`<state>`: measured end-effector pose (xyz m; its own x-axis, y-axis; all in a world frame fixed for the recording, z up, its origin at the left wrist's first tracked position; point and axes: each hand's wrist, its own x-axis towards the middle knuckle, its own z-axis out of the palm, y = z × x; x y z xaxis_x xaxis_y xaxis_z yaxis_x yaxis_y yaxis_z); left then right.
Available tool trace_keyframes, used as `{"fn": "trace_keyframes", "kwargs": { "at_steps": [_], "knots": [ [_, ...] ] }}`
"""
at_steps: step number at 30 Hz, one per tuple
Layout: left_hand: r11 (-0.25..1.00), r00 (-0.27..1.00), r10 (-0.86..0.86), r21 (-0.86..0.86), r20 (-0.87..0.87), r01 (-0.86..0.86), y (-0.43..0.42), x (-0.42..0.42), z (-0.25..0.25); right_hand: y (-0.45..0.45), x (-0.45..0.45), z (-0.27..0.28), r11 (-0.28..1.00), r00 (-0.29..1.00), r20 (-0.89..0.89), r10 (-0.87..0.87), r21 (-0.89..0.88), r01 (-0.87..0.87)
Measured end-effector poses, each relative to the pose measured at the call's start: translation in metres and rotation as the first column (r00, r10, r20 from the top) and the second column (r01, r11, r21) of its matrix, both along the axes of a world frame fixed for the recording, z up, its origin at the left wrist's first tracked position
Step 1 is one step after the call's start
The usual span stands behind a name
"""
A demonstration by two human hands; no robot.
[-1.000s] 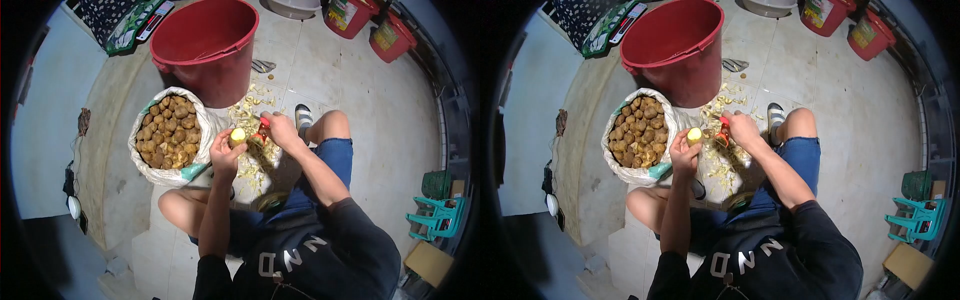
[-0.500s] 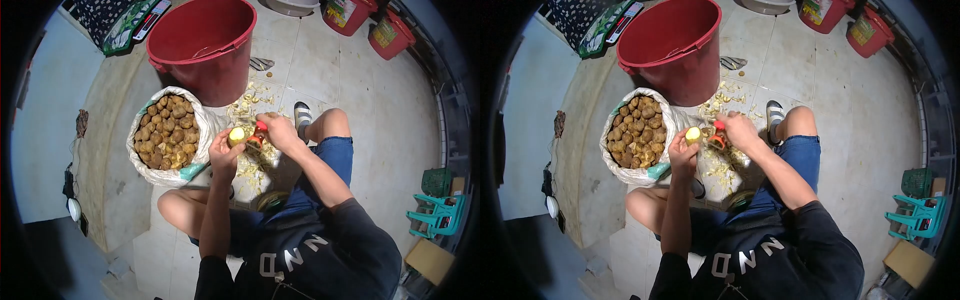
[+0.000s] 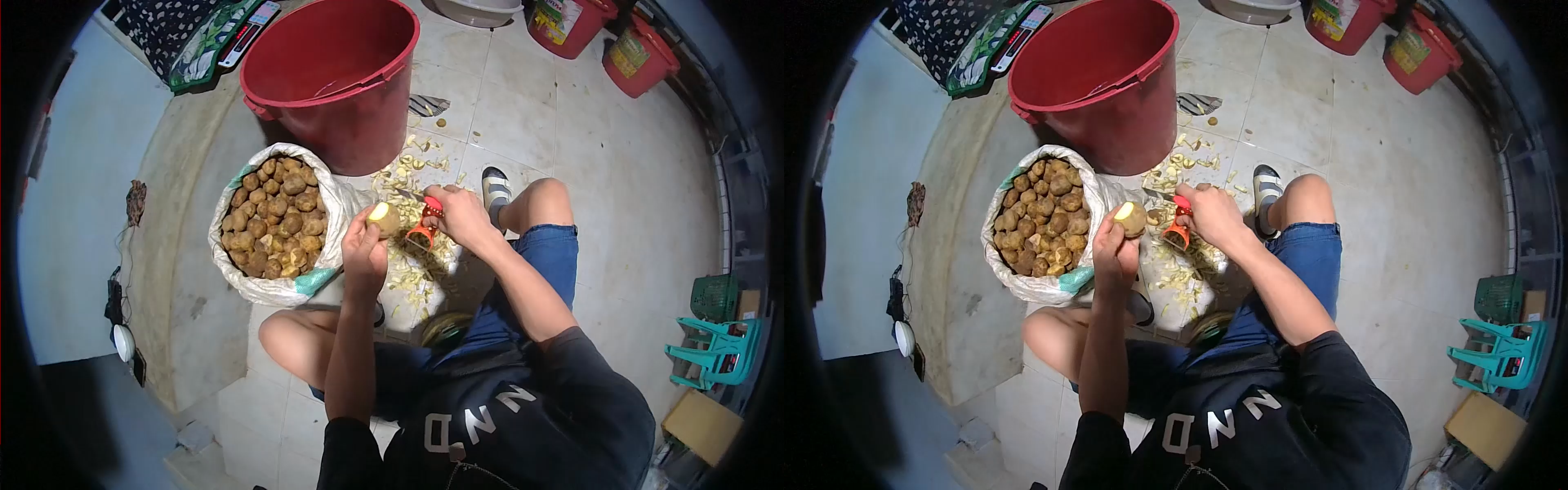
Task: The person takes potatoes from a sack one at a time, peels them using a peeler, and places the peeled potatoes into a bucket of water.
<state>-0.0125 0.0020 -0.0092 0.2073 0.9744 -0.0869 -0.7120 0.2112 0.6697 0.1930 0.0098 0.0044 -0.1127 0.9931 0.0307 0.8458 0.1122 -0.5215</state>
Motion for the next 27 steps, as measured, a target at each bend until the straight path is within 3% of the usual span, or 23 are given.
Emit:
{"fn": "trace_keyframes", "kwargs": {
  "at_steps": [6,8,10,12,13,15,16,19,27],
  "knots": [
    [0.999,1.000,-0.007,-0.031,-0.028,0.006,-0.001,-0.010,0.002,0.002,0.009,0.004,0.999,0.991,-0.127,-0.037,-0.022,0.034],
    [0.998,0.994,0.049,-0.025,-0.095,-0.051,-0.003,-0.006,0.009,0.006,0.015,0.005,0.992,0.959,-0.268,-0.097,-0.100,0.073],
    [0.999,0.992,0.005,0.036,-0.125,-0.001,-0.002,-0.009,-0.001,0.010,0.021,-0.004,0.995,0.925,-0.371,-0.086,-0.077,0.061],
    [0.994,0.987,-0.038,0.097,-0.155,0.054,-0.001,-0.012,-0.005,0.015,0.023,-0.011,0.995,0.785,-0.616,-0.063,-0.098,0.003],
    [0.996,0.992,-0.077,0.045,-0.101,0.082,-0.002,-0.012,-0.004,0.016,0.023,-0.012,0.995,0.786,-0.615,-0.064,-0.098,0.005],
    [0.993,0.993,-0.114,-0.005,-0.042,0.114,-0.002,-0.010,-0.003,0.017,0.021,-0.009,0.985,0.467,-0.875,-0.129,-0.166,-0.040],
    [0.994,0.993,-0.106,0.019,-0.049,0.107,-0.003,-0.007,-0.004,0.018,0.022,-0.004,0.980,0.444,-0.885,-0.144,-0.190,-0.060],
    [0.989,0.986,-0.140,0.042,-0.090,0.145,-0.004,-0.004,-0.012,0.020,0.013,0.000,0.989,0.463,-0.886,-0.025,-0.088,-0.115],
    [0.963,0.958,-0.258,0.053,-0.128,0.266,-0.009,-0.008,0.003,0.018,0.010,0.017,0.980,0.595,-0.804,-0.015,-0.131,-0.153]
  ]
}}
